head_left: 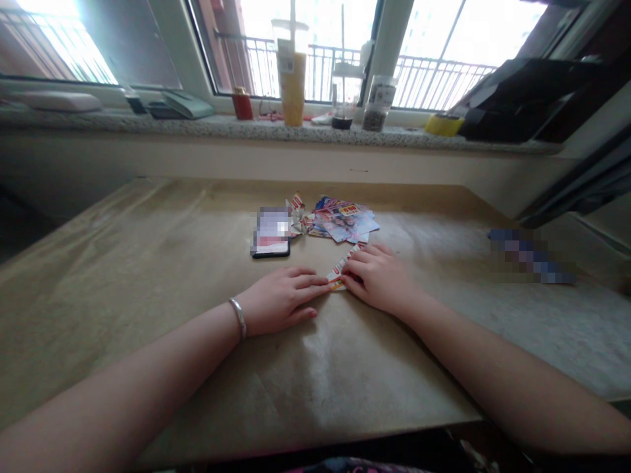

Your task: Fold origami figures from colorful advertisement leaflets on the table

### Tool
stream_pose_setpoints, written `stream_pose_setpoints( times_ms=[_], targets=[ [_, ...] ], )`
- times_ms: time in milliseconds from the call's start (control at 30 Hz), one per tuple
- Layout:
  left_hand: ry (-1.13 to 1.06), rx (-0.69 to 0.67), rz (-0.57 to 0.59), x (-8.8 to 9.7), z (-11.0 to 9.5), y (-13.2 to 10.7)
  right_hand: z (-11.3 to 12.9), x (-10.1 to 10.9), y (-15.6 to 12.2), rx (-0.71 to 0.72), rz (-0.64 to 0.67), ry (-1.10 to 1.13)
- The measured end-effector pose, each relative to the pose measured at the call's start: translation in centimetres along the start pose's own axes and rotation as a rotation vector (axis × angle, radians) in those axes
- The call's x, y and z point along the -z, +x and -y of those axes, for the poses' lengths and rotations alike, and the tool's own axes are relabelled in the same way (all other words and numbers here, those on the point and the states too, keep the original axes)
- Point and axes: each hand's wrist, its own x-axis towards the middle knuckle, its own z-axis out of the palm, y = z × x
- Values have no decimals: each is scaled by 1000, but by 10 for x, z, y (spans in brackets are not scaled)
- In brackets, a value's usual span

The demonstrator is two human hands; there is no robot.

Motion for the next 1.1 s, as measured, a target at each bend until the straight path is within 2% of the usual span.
stream_pose_setpoints(
  times_ms=[133,300,433,1100],
  targets=[
    [9,-10,-7,-1,1,0,7,-11,5,2,24,36],
    [41,-47,-25,-1,4,0,0,-22,10,-97,59,206],
    [68,-68,-84,-1,4,1,-5,-27,11,-118,68,241],
    [88,-64,-85,-1,5,3,0,-24,14,-158,83,195]
  ],
)
